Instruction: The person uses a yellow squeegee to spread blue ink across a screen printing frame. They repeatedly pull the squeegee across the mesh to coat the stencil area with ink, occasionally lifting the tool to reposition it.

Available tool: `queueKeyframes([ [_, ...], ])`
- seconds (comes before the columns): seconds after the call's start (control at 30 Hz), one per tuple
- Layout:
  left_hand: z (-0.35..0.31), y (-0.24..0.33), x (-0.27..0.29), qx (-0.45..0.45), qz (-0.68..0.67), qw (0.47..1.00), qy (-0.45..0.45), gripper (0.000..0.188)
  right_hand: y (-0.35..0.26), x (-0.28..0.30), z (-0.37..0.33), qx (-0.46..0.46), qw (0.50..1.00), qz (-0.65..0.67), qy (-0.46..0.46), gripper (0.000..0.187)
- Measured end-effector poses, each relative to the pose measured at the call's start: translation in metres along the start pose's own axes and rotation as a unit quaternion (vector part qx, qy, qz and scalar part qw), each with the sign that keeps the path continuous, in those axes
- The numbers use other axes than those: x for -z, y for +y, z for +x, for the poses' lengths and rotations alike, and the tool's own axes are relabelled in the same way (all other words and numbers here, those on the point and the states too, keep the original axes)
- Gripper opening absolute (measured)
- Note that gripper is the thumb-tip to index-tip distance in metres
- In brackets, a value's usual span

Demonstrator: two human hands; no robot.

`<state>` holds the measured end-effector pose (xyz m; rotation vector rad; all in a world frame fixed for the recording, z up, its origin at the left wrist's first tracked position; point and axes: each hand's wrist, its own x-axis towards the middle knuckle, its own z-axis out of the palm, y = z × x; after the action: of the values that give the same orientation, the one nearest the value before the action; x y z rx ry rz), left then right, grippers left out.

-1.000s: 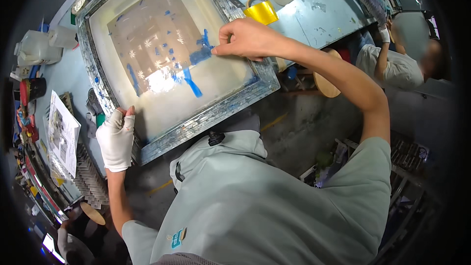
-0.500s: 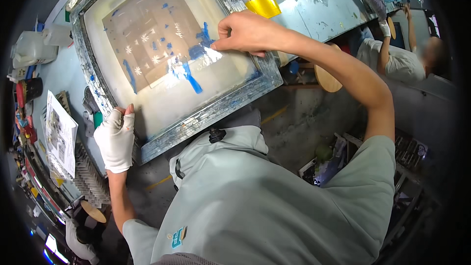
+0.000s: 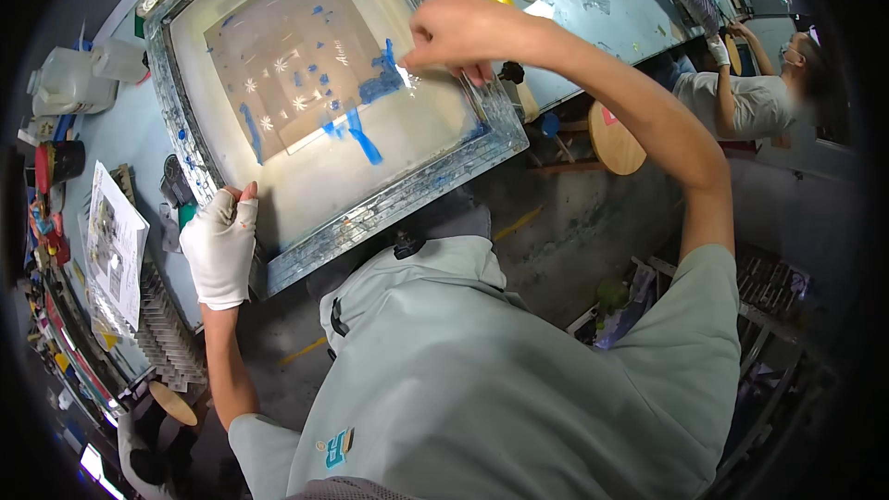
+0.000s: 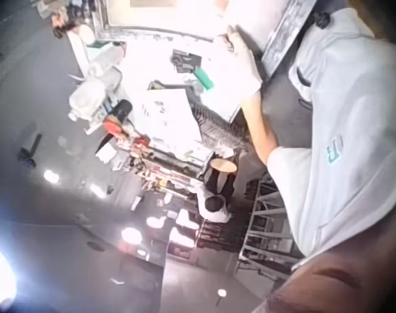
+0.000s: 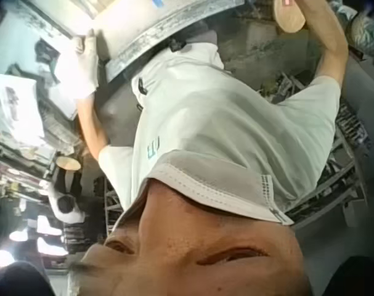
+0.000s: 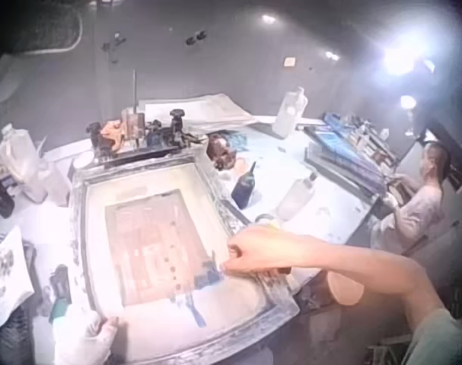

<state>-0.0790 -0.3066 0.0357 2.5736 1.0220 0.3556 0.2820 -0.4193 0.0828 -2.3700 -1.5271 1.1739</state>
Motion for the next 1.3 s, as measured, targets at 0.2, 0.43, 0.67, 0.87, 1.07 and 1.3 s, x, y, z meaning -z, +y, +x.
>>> queueKeyframes([
  [0.2, -0.003, -0.002, -0.003, 0.009, -0.022, 1.0, 0.013, 0.021, -0.014, -0.009, 0.03, 0.108, 0.953, 0.235, -0.156, 0.033],
  [0.43, 0.001, 0.002, 0.005, 0.012, -0.001, 1.0, -0.012, 0.028, -0.008, 0.004, 0.047, 0.026, 0.987, 0.018, -0.158, 0.022],
  [0.67, 0.005, -0.004, 0.008, 0.024, 0.016, 0.997, -0.069, 0.029, -0.081, -0.051, 0.082, 0.091, 0.949, 0.123, -0.276, 0.02],
  [0.87, 0.009, -0.001, 0.006, 0.016, -0.02, 0.999, -0.046, 0.035, -0.124, -0.071, 0.09, 0.105, 0.949, 0.12, -0.272, 0.017],
  [1.07, 0.012, 0.004, 0.013, 0.116, -0.052, 0.987, -0.101, 0.037, -0.128, -0.07, 0.09, 0.095, 0.946, 0.141, -0.277, 0.018],
  [1.3, 0.007, -0.003, 0.042, 0.192, -0.341, 0.92, 0.032, 0.026, -0.159, -0.097, 0.11, 0.163, 0.929, 0.185, -0.278, 0.018],
])
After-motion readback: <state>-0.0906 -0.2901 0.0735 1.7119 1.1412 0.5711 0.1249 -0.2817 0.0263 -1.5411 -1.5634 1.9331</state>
